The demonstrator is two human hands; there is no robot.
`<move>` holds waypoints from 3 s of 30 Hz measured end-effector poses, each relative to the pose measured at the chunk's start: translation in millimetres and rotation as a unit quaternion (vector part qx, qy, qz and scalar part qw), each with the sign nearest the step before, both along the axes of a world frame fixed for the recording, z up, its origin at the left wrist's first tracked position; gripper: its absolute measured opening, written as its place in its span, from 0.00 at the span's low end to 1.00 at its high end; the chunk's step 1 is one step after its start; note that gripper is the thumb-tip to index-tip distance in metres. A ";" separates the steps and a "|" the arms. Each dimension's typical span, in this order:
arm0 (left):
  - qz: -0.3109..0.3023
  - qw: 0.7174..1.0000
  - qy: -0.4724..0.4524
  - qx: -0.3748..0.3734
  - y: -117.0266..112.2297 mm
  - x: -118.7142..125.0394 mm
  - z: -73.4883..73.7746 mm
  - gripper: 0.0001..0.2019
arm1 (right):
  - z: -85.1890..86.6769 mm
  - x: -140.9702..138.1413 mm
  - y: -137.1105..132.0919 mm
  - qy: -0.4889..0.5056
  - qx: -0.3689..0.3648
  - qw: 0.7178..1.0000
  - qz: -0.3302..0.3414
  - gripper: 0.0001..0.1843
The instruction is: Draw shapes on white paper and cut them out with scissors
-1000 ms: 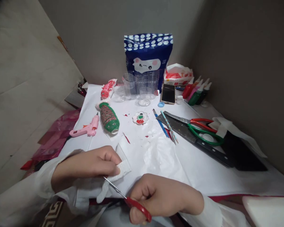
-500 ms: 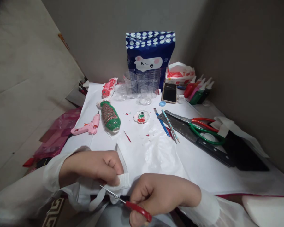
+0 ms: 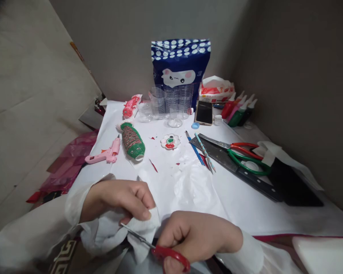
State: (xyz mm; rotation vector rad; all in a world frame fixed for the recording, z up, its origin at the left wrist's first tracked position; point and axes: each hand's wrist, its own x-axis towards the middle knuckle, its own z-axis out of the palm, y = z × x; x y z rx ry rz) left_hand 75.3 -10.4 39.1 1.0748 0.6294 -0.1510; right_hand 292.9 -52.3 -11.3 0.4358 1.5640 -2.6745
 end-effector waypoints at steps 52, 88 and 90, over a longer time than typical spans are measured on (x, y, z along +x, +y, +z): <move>0.257 0.921 0.069 0.284 -18.3 -3.9 25.8 0.12 | 7.8 -15.6 -21.6 -0.009 0.113 0.957 -0.267 0.25; 0.289 0.924 0.073 0.239 -17.8 1.1 26.7 0.10 | 1.0 -14.5 -22.7 -0.018 0.102 0.954 -0.282 0.23; 0.291 0.923 0.069 0.240 -17.7 1.0 26.2 0.10 | 1.3 -14.3 -22.5 -0.017 0.104 0.953 -0.284 0.20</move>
